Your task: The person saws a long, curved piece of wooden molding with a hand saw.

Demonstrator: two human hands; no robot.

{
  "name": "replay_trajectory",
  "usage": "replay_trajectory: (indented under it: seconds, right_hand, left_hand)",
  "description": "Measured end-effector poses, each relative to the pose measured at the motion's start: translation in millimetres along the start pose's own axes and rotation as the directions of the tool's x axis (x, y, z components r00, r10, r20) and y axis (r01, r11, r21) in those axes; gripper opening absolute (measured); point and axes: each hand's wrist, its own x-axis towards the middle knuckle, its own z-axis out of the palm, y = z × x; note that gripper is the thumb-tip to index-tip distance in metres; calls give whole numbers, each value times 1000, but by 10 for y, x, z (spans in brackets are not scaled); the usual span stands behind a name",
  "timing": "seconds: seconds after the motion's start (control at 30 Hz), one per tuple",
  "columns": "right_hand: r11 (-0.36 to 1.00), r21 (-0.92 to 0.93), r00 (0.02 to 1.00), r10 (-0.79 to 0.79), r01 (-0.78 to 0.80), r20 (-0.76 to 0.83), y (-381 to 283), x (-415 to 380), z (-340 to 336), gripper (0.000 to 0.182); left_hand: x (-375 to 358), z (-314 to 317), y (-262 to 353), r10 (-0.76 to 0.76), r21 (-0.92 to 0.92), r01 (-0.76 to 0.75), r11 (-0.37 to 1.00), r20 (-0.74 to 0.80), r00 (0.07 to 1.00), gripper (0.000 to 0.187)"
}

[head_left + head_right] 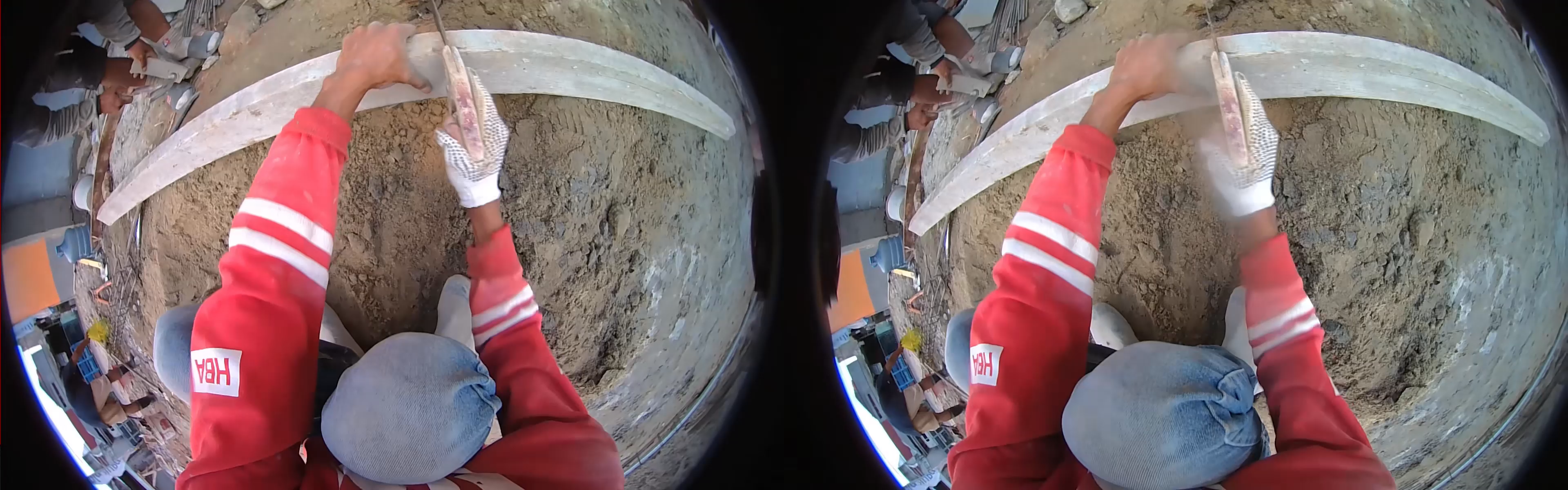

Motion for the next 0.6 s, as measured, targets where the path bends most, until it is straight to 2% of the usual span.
replay_trajectory:
  seconds: [0.07, 0.1, 0.17, 0.23, 0.27, 0.3, 0.33, 0.37, 0.4, 0.47, 0.53, 0.6]
  right_hand:
    - [978, -168, 993, -119, 122, 27, -57, -120, -146, 80]
    - [982, -186, 999, -27, 35, 47, -147, -374, -237, 80]
    - [963, -244, 982, 148, -116, 118, -349, -895, -478, 78]
    - [922, -172, 900, 378, -346, 217, -523, -1343, -702, 73]
    - [896, -124, 862, 445, -427, 244, -583, -1390, -712, 71]
    - [919, -171, 894, 388, -356, 224, -560, -1351, -679, 73]
    - [933, -220, 922, 329, -284, 204, -558, -1275, -636, 74]
    - [948, -282, 968, 199, -149, 156, -397, -897, -447, 76]
    - [961, -268, 990, 101, -70, 102, -216, -567, -265, 78]
    - [989, -150, 999, 17, -9, 48, 107, -103, -34, 80]
    - [999, -31, 998, 23, -22, 53, 146, -20, -27, 80]
    - [978, -190, 996, -77, 84, 43, -40, -261, -204, 77]
  left_hand:
    - [31, 39, -82, 25, 11, -25, 1000, -20, 999, 79]
    - [44, 70, -90, 69, 26, -68, 997, -34, 997, 79]
    - [108, 83, -132, 54, 16, -53, 998, -41, 998, 83]
    - [186, 70, -167, 38, 16, -38, 999, -32, 999, 87]
    - [264, 31, -172, 21, 8, -21, 1000, 80, 997, 87]
    - [298, 10, -149, 11, 3, -11, 1000, 195, 981, 88]
    - [267, 11, -112, 27, 8, -29, 1000, 201, 979, 88]
    - [241, -6, -108, 35, 16, -38, 999, 118, 992, 85]
    - [170, 17, -93, 41, 16, -42, 999, 49, 998, 82]
    - [74, 46, -53, 41, 28, -41, 999, 19, 999, 85]
    - [94, 5, -50, 15, 36, -15, 999, -19, 1000, 88]
    - [128, -11, -90, 3, -1, -3, 1000, 69, 998, 96]
